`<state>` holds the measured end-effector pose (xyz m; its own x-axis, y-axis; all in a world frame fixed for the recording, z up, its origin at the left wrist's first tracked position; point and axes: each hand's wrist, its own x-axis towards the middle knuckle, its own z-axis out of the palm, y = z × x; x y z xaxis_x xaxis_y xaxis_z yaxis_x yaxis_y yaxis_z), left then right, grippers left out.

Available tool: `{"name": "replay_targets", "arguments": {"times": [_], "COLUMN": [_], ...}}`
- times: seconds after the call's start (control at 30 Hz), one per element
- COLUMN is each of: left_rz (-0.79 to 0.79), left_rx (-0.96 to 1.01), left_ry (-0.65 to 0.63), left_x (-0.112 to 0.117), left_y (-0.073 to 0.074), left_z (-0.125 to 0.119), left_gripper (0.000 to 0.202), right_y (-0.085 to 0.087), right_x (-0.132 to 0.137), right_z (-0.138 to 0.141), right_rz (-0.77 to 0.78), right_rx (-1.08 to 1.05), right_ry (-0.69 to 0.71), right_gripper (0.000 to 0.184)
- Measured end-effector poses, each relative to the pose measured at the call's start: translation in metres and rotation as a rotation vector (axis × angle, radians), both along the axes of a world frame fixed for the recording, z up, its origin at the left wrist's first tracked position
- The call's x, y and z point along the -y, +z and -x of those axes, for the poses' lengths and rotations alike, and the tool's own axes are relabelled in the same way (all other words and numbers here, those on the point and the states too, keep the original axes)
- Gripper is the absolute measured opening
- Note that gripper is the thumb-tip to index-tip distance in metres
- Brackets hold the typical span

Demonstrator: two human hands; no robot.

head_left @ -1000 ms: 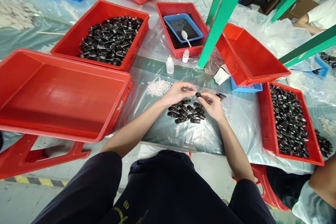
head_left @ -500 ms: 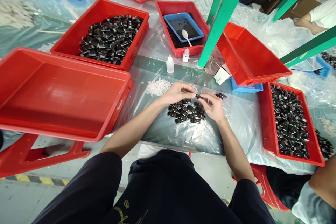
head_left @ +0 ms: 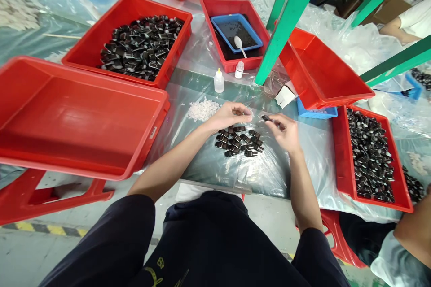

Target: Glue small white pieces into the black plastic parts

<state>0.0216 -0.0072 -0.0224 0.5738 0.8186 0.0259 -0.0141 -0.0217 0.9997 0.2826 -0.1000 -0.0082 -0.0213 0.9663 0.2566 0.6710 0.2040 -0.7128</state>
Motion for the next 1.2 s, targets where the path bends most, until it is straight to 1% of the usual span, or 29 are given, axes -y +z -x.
{"name": "replay_targets", "arguments": {"times": [0.1,0.17,0.23,0.27,0.3,0.37,0.43,0.5,0.57,0.63,0.7,0.83,0.9,0.97,1.07,1.2], "left_rz": [-0.157,-0.261,-0.354,-0.398,-0.437,-0.493,-0.517,-0.532,-0.558,-0.59,-0.613,-0.641,-0.652,-0.635,-0.55,-0.458], "left_rx": [-0.075,-0.171,-0.312,-0.391,-0.465,-0.571,-0.596,-0.558,-0.521,-0.531,-0.576,-0.657,-0.663,-0.627,-0.542,-0.415], "left_ry": [0.154,0.23,0.245,0.223,0.187,0.101,0.012,-0.078,-0.135,-0.141,-0.133,-0.12,-0.106,-0.077,-0.01,0.06], "left_x": [-0.005,-0.007,-0.009,-0.01,-0.01,-0.011,-0.011,-0.01,-0.009,-0.006,-0.003,0.001,0.002,0.001,0.001,0.003], "left_y": [-0.004,-0.006,-0.008,-0.009,-0.009,-0.009,-0.008,-0.007,-0.007,-0.009,-0.013,-0.017,-0.017,-0.015,-0.011,-0.004], "left_z": [0.002,0.005,0.01,0.012,0.015,0.02,0.022,0.022,0.019,0.015,0.01,0.003,0.003,0.004,0.007,0.006], "left_gripper": [0.032,0.024,0.019,0.016,0.013,0.009,0.013,0.015,0.015,0.013,0.011,0.015,0.016,0.015,0.014,0.008], "right_y": [-0.004,-0.007,-0.012,-0.013,-0.014,-0.015,-0.012,-0.007,-0.004,-0.003,-0.004,-0.009,-0.01,-0.011,-0.012,-0.014], "right_x": [-0.006,-0.007,-0.007,-0.007,-0.007,-0.008,-0.008,-0.007,-0.004,0.002,0.006,0.008,0.006,0.005,0.003,0.003], "right_z": [-0.036,-0.056,-0.069,-0.072,-0.073,-0.069,-0.055,-0.034,-0.01,0.01,0.022,0.027,0.025,0.024,0.024,0.025], "right_rz": [-0.004,0.034,0.087,0.101,0.1,0.047,-0.032,-0.057,0.003,0.061,0.1,0.148,0.153,0.146,0.128,0.128], "right_rx": [0.163,0.264,0.311,0.315,0.311,0.288,0.247,0.192,0.155,0.161,0.19,0.247,0.25,0.221,0.122,-0.035], "right_ry": [-0.283,-0.432,-0.491,-0.492,-0.481,-0.449,-0.396,-0.272,-0.068,0.086,0.154,0.157,0.155,0.162,0.137,0.074], "right_gripper": [0.035,0.033,0.034,0.035,0.036,0.039,0.04,0.039,0.035,0.028,0.02,0.008,0.007,0.008,0.016,0.038]}}
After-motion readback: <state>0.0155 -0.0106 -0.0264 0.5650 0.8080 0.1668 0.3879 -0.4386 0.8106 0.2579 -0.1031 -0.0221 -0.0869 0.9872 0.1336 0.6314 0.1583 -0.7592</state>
